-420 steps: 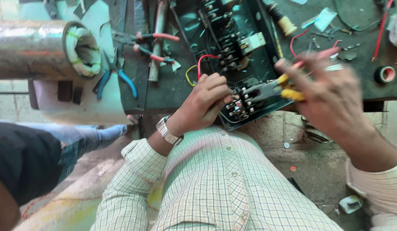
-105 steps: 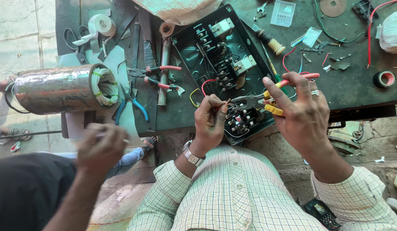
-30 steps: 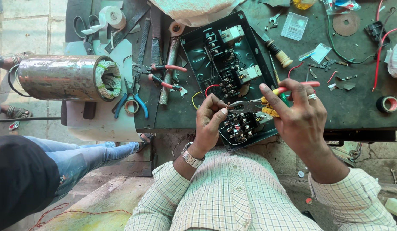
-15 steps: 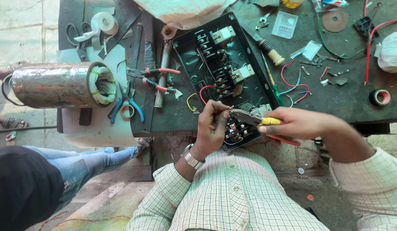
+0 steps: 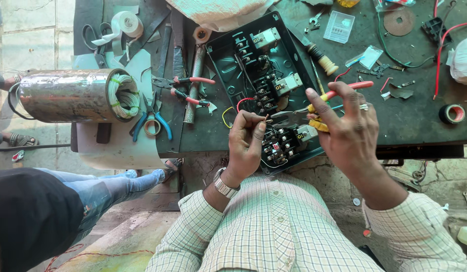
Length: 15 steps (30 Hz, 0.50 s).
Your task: The person strips wire ends with pliers and uses a screwdriver to connect wires to terminals inside an open electrical box. They tighten screws to secure the connections.
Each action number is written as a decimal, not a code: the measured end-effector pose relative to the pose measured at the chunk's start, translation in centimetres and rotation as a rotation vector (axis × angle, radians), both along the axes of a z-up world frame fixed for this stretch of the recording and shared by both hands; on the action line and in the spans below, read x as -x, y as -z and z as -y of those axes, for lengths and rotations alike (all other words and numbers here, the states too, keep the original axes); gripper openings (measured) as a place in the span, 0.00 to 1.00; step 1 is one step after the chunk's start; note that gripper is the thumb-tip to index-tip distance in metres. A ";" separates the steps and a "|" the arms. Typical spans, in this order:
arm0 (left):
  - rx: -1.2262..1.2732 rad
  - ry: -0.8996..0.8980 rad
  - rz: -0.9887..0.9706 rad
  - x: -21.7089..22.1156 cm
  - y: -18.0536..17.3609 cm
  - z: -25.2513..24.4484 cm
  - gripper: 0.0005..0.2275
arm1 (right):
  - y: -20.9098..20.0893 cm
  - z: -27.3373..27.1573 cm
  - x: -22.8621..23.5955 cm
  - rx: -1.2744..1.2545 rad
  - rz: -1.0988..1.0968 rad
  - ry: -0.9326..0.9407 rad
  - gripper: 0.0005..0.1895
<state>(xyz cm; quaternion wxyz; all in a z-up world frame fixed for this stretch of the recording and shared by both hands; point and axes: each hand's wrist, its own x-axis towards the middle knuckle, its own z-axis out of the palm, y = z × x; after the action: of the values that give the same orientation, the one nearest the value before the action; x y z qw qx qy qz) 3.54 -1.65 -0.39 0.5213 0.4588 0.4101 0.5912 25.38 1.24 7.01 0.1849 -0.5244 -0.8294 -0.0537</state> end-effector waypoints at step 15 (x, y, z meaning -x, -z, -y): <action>-0.030 -0.047 -0.074 -0.1 0.4 0.1 0.01 | 0.2 0.9 0.7 0.173 -0.041 0.006 0.20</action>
<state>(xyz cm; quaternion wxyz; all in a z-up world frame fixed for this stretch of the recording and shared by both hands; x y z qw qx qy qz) 3.61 -1.79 -0.83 0.4846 0.4786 0.4309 0.5920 24.71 0.34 6.81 0.1558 -0.5418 -0.8254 0.0283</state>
